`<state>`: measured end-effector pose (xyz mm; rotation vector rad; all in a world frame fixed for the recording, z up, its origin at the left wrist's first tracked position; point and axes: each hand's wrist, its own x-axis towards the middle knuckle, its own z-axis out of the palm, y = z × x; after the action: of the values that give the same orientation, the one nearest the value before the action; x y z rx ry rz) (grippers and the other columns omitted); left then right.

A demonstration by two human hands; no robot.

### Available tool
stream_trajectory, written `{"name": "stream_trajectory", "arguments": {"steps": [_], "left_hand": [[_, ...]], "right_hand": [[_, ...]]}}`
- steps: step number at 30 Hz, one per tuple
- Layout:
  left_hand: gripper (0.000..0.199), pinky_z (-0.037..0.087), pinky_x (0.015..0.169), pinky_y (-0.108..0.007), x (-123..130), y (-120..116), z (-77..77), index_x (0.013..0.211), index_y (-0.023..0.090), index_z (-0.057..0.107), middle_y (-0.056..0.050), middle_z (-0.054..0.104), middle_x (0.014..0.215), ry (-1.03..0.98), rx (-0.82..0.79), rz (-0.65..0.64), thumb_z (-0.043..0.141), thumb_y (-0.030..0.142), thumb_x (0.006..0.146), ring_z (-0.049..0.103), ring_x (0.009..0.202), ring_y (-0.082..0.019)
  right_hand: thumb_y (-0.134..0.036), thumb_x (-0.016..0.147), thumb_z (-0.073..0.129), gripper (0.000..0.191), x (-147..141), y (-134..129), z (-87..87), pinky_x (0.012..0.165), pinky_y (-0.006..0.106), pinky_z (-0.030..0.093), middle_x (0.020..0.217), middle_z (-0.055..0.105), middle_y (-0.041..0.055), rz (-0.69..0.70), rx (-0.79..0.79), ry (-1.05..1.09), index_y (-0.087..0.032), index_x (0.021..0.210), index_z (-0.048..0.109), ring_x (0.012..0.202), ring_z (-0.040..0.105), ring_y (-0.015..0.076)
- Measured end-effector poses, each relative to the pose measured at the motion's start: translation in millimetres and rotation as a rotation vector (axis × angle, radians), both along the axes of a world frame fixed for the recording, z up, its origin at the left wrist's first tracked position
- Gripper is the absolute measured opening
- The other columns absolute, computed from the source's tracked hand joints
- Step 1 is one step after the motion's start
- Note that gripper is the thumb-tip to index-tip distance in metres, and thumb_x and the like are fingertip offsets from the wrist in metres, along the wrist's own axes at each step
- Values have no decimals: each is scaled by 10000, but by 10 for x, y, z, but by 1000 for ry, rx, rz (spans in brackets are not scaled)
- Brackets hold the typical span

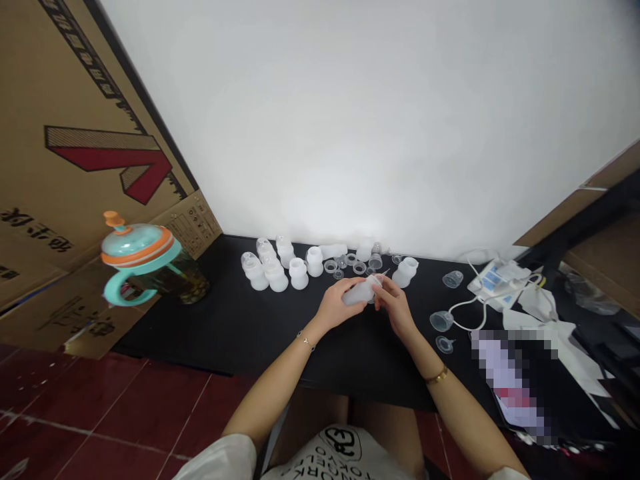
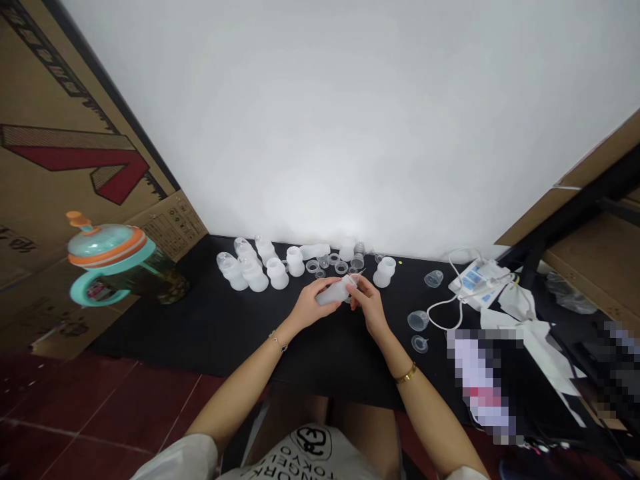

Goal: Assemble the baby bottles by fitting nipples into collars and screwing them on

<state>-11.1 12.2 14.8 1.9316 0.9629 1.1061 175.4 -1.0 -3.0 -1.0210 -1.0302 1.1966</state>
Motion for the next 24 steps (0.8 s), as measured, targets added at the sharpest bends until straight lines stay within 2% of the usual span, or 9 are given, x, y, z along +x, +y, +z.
{"name": "stream_trajectory", "arguments": {"steps": [14,24], "left_hand": [[512,514,835,-314,-16,45,-61,1254,220,681,-63,710,1188,-127,-177,-74,773,343,766,639,942,-210],[511,504,840,-318,-9,54,-42,1247,203,693,-75,715,1135,-163,-223,-92,778,324,757,632,958,-226]], "right_hand": [[-432,788,784,382,11,-1,49,453,238,380,1019,671,22,23,-2,-3,-238,1113,733,523,419,73],[-416,781,794,380,31,7,26,449,236,385,941,663,14,29,-10,22,-241,1114,739,522,420,82]]}}
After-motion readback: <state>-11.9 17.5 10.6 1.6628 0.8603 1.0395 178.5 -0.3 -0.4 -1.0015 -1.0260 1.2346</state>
